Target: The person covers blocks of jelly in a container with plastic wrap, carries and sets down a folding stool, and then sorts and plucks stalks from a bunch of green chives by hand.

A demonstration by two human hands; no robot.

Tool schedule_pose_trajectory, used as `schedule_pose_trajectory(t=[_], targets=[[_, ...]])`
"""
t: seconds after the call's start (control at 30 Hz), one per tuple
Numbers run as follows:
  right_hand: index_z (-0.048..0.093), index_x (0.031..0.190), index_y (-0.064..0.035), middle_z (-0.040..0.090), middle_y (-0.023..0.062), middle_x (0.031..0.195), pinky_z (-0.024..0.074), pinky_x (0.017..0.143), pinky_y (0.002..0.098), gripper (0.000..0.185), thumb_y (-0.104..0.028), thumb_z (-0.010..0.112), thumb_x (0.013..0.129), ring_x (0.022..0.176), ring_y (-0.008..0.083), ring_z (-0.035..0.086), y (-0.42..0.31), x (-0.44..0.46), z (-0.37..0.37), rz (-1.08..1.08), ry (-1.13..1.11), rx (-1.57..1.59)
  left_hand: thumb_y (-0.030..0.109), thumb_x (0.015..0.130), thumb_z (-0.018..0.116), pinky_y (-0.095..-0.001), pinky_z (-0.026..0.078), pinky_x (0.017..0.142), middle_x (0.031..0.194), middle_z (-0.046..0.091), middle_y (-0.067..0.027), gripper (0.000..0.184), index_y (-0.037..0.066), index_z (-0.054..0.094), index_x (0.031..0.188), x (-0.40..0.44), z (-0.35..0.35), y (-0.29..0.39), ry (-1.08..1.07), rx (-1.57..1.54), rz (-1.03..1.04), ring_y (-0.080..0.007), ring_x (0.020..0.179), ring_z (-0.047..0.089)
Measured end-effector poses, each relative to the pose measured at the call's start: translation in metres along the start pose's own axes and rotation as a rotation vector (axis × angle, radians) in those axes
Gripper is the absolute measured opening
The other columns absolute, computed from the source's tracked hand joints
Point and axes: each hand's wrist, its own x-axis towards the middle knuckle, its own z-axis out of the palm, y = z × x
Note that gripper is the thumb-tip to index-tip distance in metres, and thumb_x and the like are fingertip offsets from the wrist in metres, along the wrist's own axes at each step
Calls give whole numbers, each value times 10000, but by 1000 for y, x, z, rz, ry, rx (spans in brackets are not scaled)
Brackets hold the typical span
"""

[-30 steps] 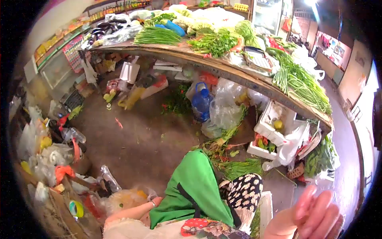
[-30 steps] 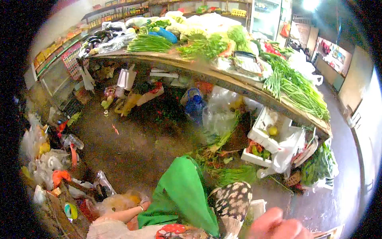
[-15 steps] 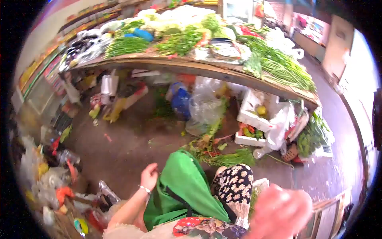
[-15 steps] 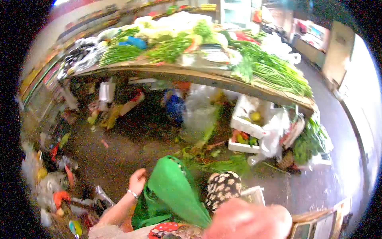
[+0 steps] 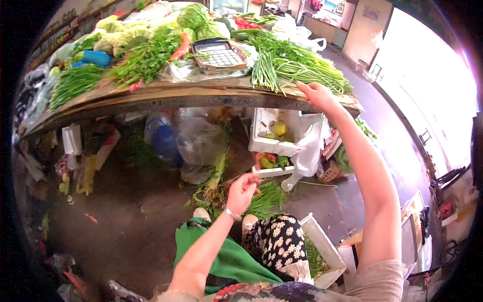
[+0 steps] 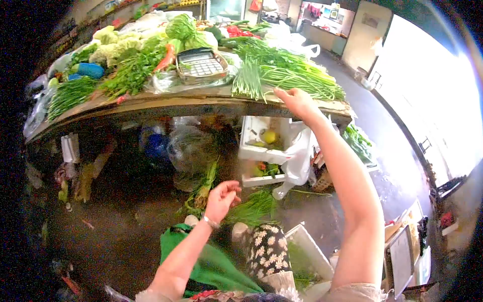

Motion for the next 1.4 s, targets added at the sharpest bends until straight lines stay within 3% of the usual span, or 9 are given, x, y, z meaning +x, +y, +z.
schedule_pose_trajectory(t=[0.1,0.23,0.33,0.43,0.57,0.9,1.07,1.2,1.4], targets=[[657,1014,68,633,263,1076,434,931,399,812,-694,449,828,1050,358,604,-8,47,12,53,-10,-184,15,902,500,-230,490,630,995,660,-54,255,31,572,1146,0,1,-17,-12,-11,-162,-116,742,631],[637,1085,83,603,292,1139,408,987,395,884,-731,422,814,1117,366,573,-37,81,40,81,-99,-219,30,909,493,-217,463,596,967,659,-24,243,53,575,1137,1,0,-5,-87,-94,-225,-100,732,632],[606,1171,54,573,263,1224,403,1006,377,955,-788,486,736,1153,335,561,-58,94,68,57,18,-285,33,906,497,-221,459,600,967,659,-20,243,62,578,1133,2,-7,0,-105,-137,-224,-97,727,631],[632,1144,33,593,218,1221,437,968,374,938,-793,514,715,1140,327,572,-88,89,75,79,-93,-417,39,902,505,-228,458,607,974,660,-22,239,64,582,1127,2,-14,6,-98,-159,-274,-98,725,627],[693,953,17,681,184,968,498,828,344,455,-387,629,751,881,250,650,-87,102,78,-2,-87,-317,52,899,517,-230,450,605,961,657,-22,233,68,588,1120,-1,-21,13,-101,-193,-277,-99,716,617],[636,778,61,644,173,753,499,604,368,317,-201,692,608,671,239,617,-68,108,64,-44,-131,-674,92,907,545,-243,463,589,946,682,-33,183,59,596,1079,-1,-31,3,-102,-232,-236,-113,712,646],[580,1010,51,622,126,771,489,546,357,434,-183,699,665,662,216,617,-50,73,29,132,-128,-476,67,913,520,-245,467,589,941,682,-42,182,52,599,1076,1,-29,5,-88,-195,-255,-113,715,644],[552,1019,23,611,98,799,486,545,317,323,-92,641,730,679,180,601,-2,15,21,128,-56,451,66,905,524,-243,454,593,924,668,-25,190,71,600,1079,11,-26,-1,-107,-166,-274,-102,691,617],[555,996,-22,606,51,861,468,585,278,235,6,581,765,700,141,568,42,-144,106,142,-68,969,209,930,568,-293,512,676,1044,660,-84,344,85,542,1249,23,-9,-12,-330,-192,-255,-168,846,651]])
